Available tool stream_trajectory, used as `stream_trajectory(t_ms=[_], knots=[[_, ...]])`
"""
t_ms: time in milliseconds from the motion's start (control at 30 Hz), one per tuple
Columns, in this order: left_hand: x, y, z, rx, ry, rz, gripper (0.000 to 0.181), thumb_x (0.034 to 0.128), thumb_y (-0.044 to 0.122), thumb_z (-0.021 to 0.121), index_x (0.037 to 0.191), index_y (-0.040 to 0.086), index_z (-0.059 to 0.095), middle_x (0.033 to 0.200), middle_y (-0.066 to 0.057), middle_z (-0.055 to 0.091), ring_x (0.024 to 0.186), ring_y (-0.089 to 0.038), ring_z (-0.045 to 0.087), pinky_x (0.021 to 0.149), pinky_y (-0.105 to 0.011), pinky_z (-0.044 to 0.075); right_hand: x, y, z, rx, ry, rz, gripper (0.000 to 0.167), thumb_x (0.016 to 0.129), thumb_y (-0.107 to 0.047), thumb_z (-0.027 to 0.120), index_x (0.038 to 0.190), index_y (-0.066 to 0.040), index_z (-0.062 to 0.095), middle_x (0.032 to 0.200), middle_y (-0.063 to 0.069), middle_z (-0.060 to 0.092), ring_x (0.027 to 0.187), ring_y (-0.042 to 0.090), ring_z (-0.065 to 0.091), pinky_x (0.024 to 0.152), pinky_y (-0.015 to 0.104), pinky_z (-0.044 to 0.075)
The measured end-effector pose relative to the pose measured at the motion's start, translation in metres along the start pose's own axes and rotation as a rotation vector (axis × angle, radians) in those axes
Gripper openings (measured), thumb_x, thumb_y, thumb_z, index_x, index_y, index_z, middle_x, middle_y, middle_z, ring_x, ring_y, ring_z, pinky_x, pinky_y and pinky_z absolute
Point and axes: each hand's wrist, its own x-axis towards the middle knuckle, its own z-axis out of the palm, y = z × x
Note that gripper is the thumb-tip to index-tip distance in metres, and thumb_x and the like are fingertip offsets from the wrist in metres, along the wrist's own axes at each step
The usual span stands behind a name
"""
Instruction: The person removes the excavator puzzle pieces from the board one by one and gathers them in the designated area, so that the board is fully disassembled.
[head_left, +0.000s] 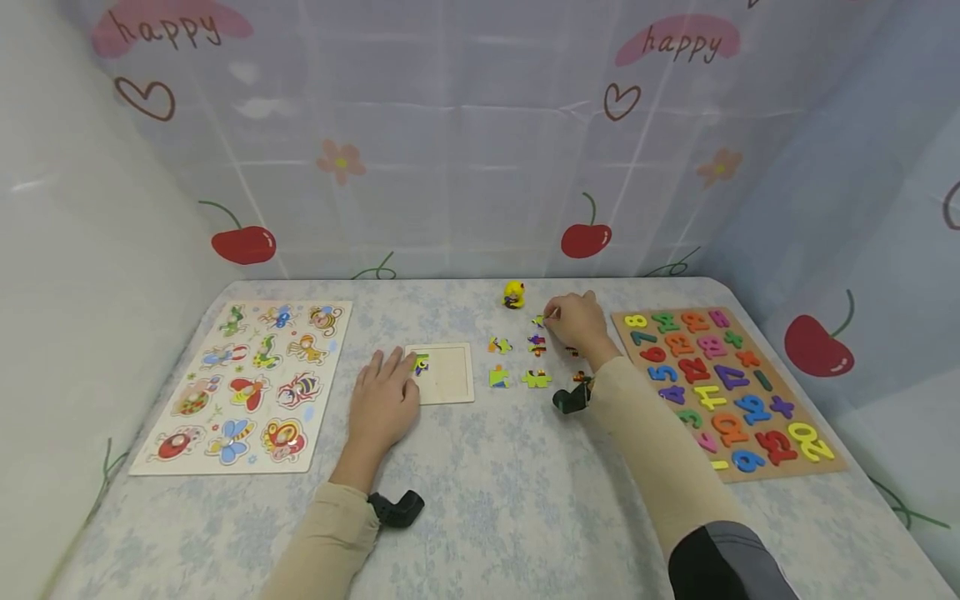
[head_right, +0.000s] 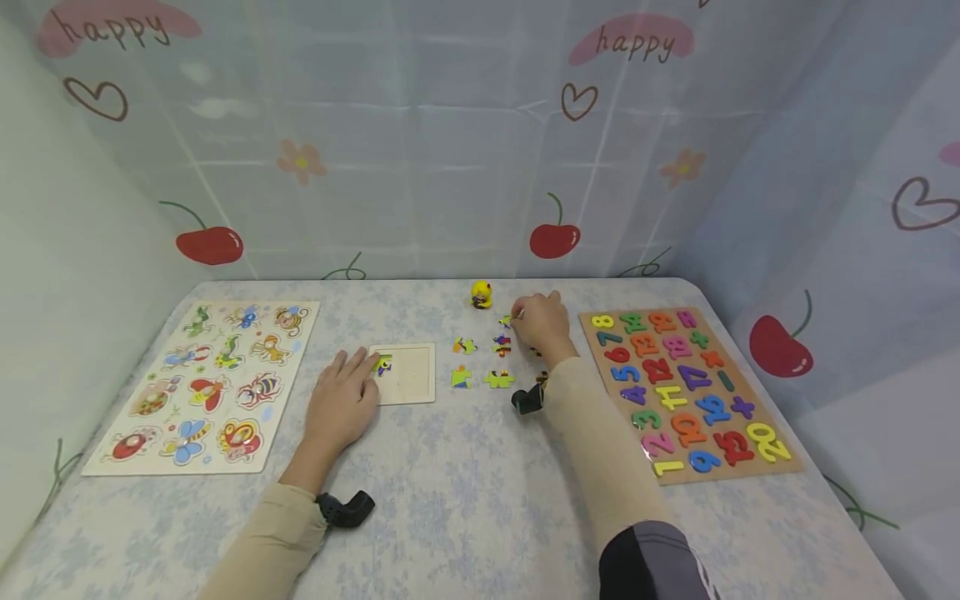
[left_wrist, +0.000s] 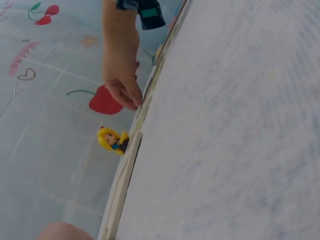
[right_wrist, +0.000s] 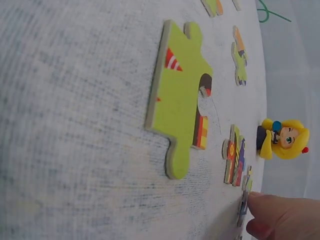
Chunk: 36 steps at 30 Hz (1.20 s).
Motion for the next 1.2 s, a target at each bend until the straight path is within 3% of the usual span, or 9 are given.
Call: stream_trajectory(t_ms=[133,333,633,933,1067,1200], knots=[[0.0,0.0,0.0,0.0,-0.001,-0.004,0.053,0.1015,0.029,0.032,0.153,0.022,0.042,0.163,-0.005,0.031,0.155,-0.034,0.015,0.126,-0.053,0.012,-0.004,-0.001,-0.004,0.059,0.004,-0.002,0.019,0.096,-0.025,0.064,0.111,-0.015,0.071,0.104,0.009,0.062,0.103,0.029,0.044,0.083,0.044,0.046],[0.0,0.0,-0.002,-0.019,-0.01,0.003,0.053,0.1015,0.032,0.032,0.153,0.021,0.041,0.164,-0.005,0.03,0.155,-0.034,0.014,0.126,-0.054,0.01,-0.014,-0.005,-0.007,0.143,-0.054,-0.028,0.017,0.096,-0.025,0.063,0.109,-0.016,0.07,0.105,0.007,0.062,0.105,0.027,0.045,0.082,0.041,0.048],[0.0,-0.001,-0.002,0.006,-0.029,0.006,0.066,0.0997,0.047,0.039,0.157,0.015,0.031,0.164,-0.008,0.028,0.155,-0.033,0.014,0.126,-0.053,0.011,-0.025,-0.029,0.001,0.229,-0.114,-0.149,0.015,0.096,-0.026,0.065,0.107,-0.016,0.07,0.097,0.004,0.064,0.081,0.022,0.056,0.068,0.031,0.049],[-0.001,-0.002,-0.003,0.037,-0.057,-0.021,0.113,0.0794,0.083,0.049,0.159,0.008,0.022,0.167,-0.009,0.02,0.156,-0.032,0.01,0.126,-0.053,0.011,-0.036,-0.07,0.015,0.255,-0.169,-0.292,0.021,0.097,-0.028,0.064,0.113,-0.016,0.07,0.097,0.001,0.064,0.081,0.018,0.057,0.071,0.03,0.049],[-0.001,-0.002,-0.002,0.064,-0.077,-0.013,0.123,0.0727,0.089,0.05,0.16,0.008,0.019,0.167,-0.01,0.018,0.156,-0.032,0.01,0.126,-0.054,0.011,-0.035,-0.089,0.025,0.254,-0.191,-0.352,0.025,0.097,-0.029,0.064,0.118,-0.015,0.069,0.099,0.001,0.065,0.077,0.016,0.06,0.071,0.029,0.052],[-0.002,-0.001,-0.003,0.072,-0.083,-0.003,0.125,0.0711,0.089,0.052,0.16,0.008,0.019,0.167,-0.009,0.018,0.156,-0.032,0.011,0.126,-0.053,0.011,-0.032,-0.106,0.036,0.243,-0.207,-0.389,0.027,0.096,-0.03,0.066,0.12,-0.016,0.07,0.099,0.0,0.066,0.084,0.014,0.057,0.074,0.028,0.051]])
